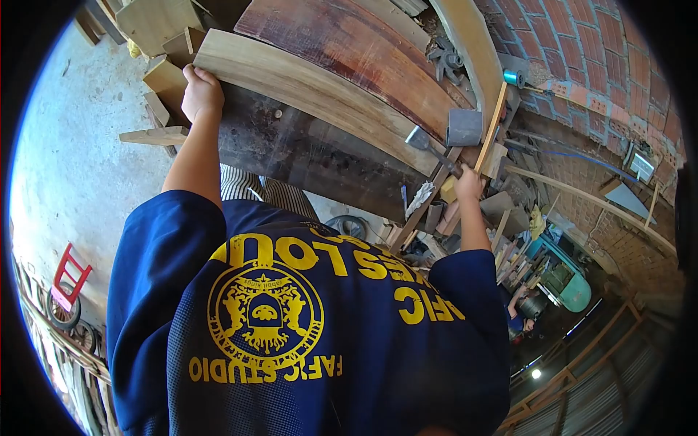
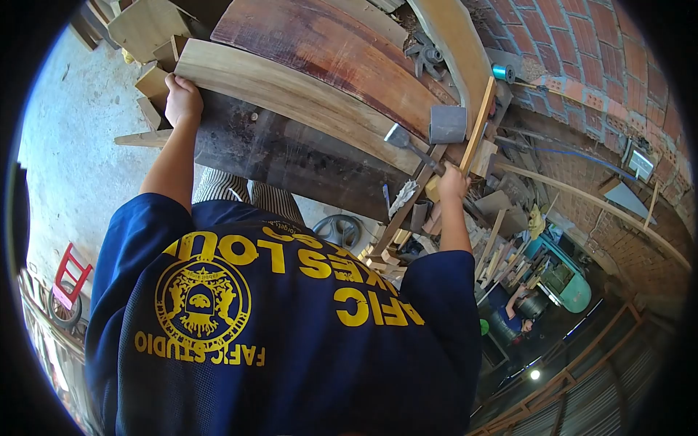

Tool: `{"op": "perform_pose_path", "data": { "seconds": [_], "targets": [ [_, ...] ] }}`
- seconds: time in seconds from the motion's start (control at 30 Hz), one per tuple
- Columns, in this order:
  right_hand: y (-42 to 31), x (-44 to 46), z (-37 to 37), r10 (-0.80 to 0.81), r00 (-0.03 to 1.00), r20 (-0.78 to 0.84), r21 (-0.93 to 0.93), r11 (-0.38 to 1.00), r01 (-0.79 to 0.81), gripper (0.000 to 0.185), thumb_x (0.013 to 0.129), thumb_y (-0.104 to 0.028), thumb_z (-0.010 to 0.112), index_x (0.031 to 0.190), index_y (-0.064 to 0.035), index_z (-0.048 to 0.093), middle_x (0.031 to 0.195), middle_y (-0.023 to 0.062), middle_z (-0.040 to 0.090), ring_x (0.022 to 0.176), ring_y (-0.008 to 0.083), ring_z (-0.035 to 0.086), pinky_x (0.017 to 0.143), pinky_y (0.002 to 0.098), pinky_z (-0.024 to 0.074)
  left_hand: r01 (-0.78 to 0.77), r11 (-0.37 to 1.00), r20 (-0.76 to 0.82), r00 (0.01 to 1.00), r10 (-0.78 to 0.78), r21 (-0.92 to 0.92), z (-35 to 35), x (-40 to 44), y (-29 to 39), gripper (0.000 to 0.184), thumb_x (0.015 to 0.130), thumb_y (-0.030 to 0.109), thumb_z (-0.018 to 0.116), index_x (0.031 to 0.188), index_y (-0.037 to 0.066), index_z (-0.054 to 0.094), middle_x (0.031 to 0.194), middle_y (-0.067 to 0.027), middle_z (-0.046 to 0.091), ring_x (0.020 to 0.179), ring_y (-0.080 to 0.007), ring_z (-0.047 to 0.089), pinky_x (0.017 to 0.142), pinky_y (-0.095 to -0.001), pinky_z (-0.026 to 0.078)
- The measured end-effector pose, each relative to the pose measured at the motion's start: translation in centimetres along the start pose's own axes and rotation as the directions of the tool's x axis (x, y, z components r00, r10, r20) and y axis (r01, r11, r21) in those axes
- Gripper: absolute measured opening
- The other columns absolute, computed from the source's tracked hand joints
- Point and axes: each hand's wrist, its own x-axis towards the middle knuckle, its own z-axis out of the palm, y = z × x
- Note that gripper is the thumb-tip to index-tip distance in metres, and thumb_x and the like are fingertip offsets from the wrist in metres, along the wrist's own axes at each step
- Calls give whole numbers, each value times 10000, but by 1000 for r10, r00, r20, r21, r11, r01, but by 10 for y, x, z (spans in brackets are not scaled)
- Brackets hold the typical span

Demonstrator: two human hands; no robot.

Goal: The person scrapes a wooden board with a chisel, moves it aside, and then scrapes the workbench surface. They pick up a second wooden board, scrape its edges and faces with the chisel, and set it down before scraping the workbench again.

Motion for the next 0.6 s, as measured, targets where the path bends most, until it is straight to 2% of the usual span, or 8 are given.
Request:
{"op": "perform_pose_path", "data": {
  "seconds": [0.03,0.17,0.23,0.3,0.4,0.5,0.6],
  "targets": [
    [-9,1,-4,4,1000,1,2,1000,-4,319,781,-194,632,1099,-188,631,1018,115,667,1009,288,615,906,431,387,-4,1000,1,1000,4,0,0,0,0,395,955,385,212,1238,157,367,947,-239,656,868,-430,629,730,-517,484],
    [-76,4,-22,-147,986,-81,82,985,154,308,736,-152,636,1044,-171,635,1014,117,656,1006,295,608,915,431,386,-4,1000,-13,1000,5,4,1,0,0,393,954,385,211,1233,157,368,947,-237,656,868,-430,629,732,-519,483],
    [-101,8,-22,-233,958,-167,70,966,248,278,756,-152,605,1032,-139,637,962,143,659,953,324,621,857,460,417,-5,1000,-21,1000,5,8,1,0,-1,391,954,384,211,1228,155,369,946,-236,656,867,-430,629,732,-520,482],
    [-106,10,-20,-233,961,-150,61,968,244,295,755,-154,607,1048,-139,636,983,144,659,955,325,620,864,463,415,-7,1000,-12,1000,7,1,-2,-1,1,387,954,385,214,1223,154,369,945,-237,656,866,-431,629,732,-521,481],
    [-77,10,-16,-173,970,-170,76,979,188,348,734,-174,642,1081,-153,629,1011,143,657,958,318,622,859,452,422,-4,1000,-3,1000,4,8,-2,-1,2,382,954,384,221,1218,150,369,936,-242,656,857,-432,630,726,-520,482],
    [-48,5,-26,-71,997,-13,12,997,72,371,727,-187,650,1096,-192,626,1015,120,661,969,289,623,863,441,420,-17,1000,-9,1000,17,-2,0,0,0,381,956,383,225,1220,147,366,926,-245,655,846,-433,630,718,-521,482],
    [-55,8,-30,-139,988,-60,-24,990,138,381,724,-186,658,1103,-186,622,1001,121,664,970,284,624,866,424,422,-10,1000,-2,1000,10,-6,1,1,-2,376,958,380,227,1217,145,365,915,-245,656,836,-433,631,711,-524,482]
  ]
}}
